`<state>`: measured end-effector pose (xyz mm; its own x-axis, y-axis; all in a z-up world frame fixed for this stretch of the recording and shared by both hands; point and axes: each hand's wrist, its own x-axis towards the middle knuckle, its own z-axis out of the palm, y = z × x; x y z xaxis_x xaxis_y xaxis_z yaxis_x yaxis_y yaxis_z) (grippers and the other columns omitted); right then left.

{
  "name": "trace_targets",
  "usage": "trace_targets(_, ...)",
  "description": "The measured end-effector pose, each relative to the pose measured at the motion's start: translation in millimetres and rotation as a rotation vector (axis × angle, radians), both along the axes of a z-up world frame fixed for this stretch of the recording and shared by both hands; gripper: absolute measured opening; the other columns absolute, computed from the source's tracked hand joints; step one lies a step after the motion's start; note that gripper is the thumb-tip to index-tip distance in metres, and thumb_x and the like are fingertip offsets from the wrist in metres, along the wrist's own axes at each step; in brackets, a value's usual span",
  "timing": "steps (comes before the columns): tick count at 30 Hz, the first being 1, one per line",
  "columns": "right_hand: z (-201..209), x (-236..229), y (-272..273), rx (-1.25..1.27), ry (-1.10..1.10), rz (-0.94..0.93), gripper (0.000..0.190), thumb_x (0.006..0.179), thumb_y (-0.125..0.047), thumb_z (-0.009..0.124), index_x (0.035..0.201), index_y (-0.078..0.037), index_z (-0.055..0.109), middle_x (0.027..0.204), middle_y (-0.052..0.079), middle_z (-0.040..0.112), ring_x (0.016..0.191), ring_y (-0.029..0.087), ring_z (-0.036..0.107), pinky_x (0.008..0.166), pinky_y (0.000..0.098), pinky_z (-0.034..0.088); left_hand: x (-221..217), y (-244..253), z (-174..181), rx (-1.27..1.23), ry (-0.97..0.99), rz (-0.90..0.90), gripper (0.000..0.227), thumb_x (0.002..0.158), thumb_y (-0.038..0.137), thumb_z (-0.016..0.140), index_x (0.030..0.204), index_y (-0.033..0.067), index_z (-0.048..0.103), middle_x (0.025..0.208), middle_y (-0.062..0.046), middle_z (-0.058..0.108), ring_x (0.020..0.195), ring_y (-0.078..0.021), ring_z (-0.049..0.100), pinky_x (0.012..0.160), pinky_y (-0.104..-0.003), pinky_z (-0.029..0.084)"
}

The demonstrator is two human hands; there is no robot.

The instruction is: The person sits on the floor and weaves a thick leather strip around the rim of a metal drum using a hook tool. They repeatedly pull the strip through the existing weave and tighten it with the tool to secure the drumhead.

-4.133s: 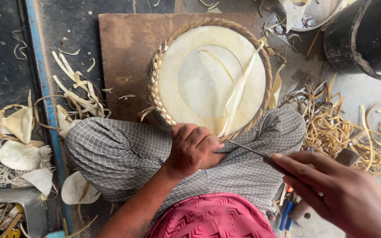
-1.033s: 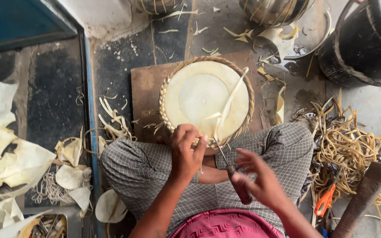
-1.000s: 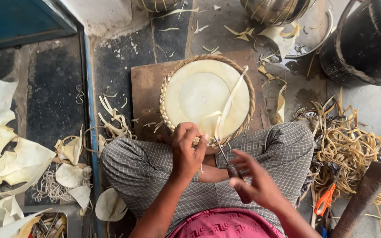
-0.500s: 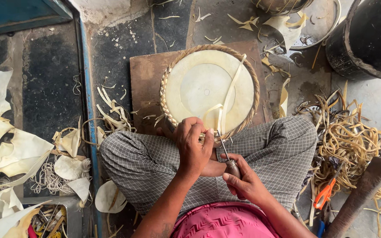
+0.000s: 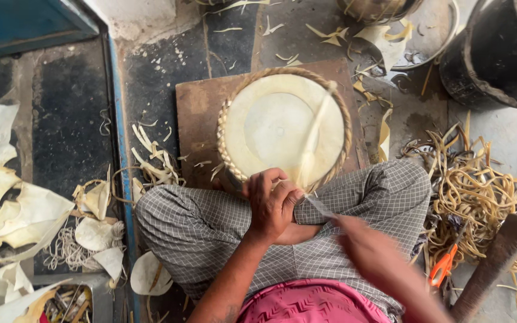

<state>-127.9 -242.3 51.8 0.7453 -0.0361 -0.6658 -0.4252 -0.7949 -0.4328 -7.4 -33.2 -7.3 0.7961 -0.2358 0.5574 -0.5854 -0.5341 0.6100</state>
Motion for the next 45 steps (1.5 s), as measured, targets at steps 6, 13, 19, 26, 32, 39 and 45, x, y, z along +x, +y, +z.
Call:
trace_targets(6, 51.7, -6.9, -46.3, -0.150, -0.260, 0.422, 0.037, 0.090, -0.036, 0.059, 0.123, -0.022, 0.068, 0.107, 0.002, 0.068, 0.097, 0.022, 0.065, 0.086, 0.0384, 0.051, 2.6, 16.1, 5.3, 0.019, 0.083, -0.067, 0.017, 0.098, 0.040, 0.067, 0.097, 0.0245, 0.074, 0.107, 0.001, 0.059, 0.104, -0.0200, 0.054, 0.100, -0.044, 0.028)
trace_targets(13, -60.7, 21.3, 15.2, -0.006, -0.493, 0.512, 0.022, 0.084, -0.014, 0.064, 0.102, -0.022, 0.075, 0.097, 0.005, 0.066, 0.105, 0.028, 0.059, 0.094, 0.0457, 0.040, 8.1, 30.6, 25.2, 0.100, 0.140, -0.165, 0.011, 0.094, 0.034, 0.074, 0.100, 0.0245, 0.075, 0.105, 0.004, 0.059, 0.103, -0.0190, 0.055, 0.099, -0.042, 0.029)
trace_targets(19, -80.1, 44.7, 18.3, 0.690, -0.193, -0.337, 0.026, 0.093, -0.025, 0.057, 0.095, -0.006, 0.075, 0.085, 0.009, 0.075, 0.078, 0.024, 0.071, 0.071, 0.0354, 0.058, 10.2, 42.1, 30.1, 0.166, 0.148, -0.264, 0.024, 0.084, 0.029, 0.078, 0.107, 0.0231, 0.073, 0.107, 0.002, 0.059, 0.107, -0.0212, 0.055, 0.098, -0.044, 0.029)
trace_targets(26, -42.9, 47.1, 3.1, 1.053, -0.270, -0.191, 0.023, 0.100, -0.019, 0.064, 0.087, -0.001, 0.070, 0.074, 0.005, 0.062, 0.066, 0.013, 0.059, 0.060, 0.0306, 0.049, 15.7, 42.5, 20.3, 0.165, 0.178, -0.265, 0.027, 0.083, 0.028, 0.082, 0.107, 0.0237, 0.072, 0.105, 0.003, 0.061, 0.105, -0.0209, 0.056, 0.099, -0.043, 0.030)
trace_targets(32, -23.5, 38.9, -53.7, 1.294, -0.236, 0.176, 0.034, 0.104, -0.022, 0.056, 0.076, -0.005, 0.061, 0.094, 0.012, 0.078, 0.086, 0.024, 0.076, 0.072, 0.0364, 0.061, 15.8, 41.6, 16.2, 0.171, 0.171, -0.254, 0.031, 0.081, 0.032, 0.084, 0.107, 0.0232, 0.070, 0.102, 0.004, 0.061, 0.104, -0.0210, 0.056, 0.099, -0.045, 0.029)
trace_targets(39, -20.8, 74.8, 24.8, 0.772, 0.028, -0.343, 0.027, 0.100, -0.024, 0.055, 0.097, -0.004, 0.074, 0.079, 0.006, 0.074, 0.068, 0.011, 0.063, 0.064, 0.0261, 0.053, 17.1, 36.3, 23.6, 0.200, 0.177, -0.242, 0.034, 0.076, 0.030, 0.087, 0.105, 0.0238, 0.070, 0.099, 0.004, 0.060, 0.101, -0.0210, 0.057, 0.097, -0.043, 0.032)
trace_targets(45, -46.3, 56.7, 23.2, 1.112, 0.036, -0.578, 0.027, 0.103, -0.022, 0.060, 0.090, 0.000, 0.069, 0.068, -0.001, 0.056, 0.066, 0.009, 0.049, 0.061, 0.0240, 0.038, 17.1, 38.1, 24.4, 0.158, 0.285, -0.257, 0.028, 0.078, 0.030, 0.085, 0.101, 0.0232, 0.072, 0.096, 0.004, 0.060, 0.098, -0.0214, 0.056, 0.094, -0.041, 0.034)
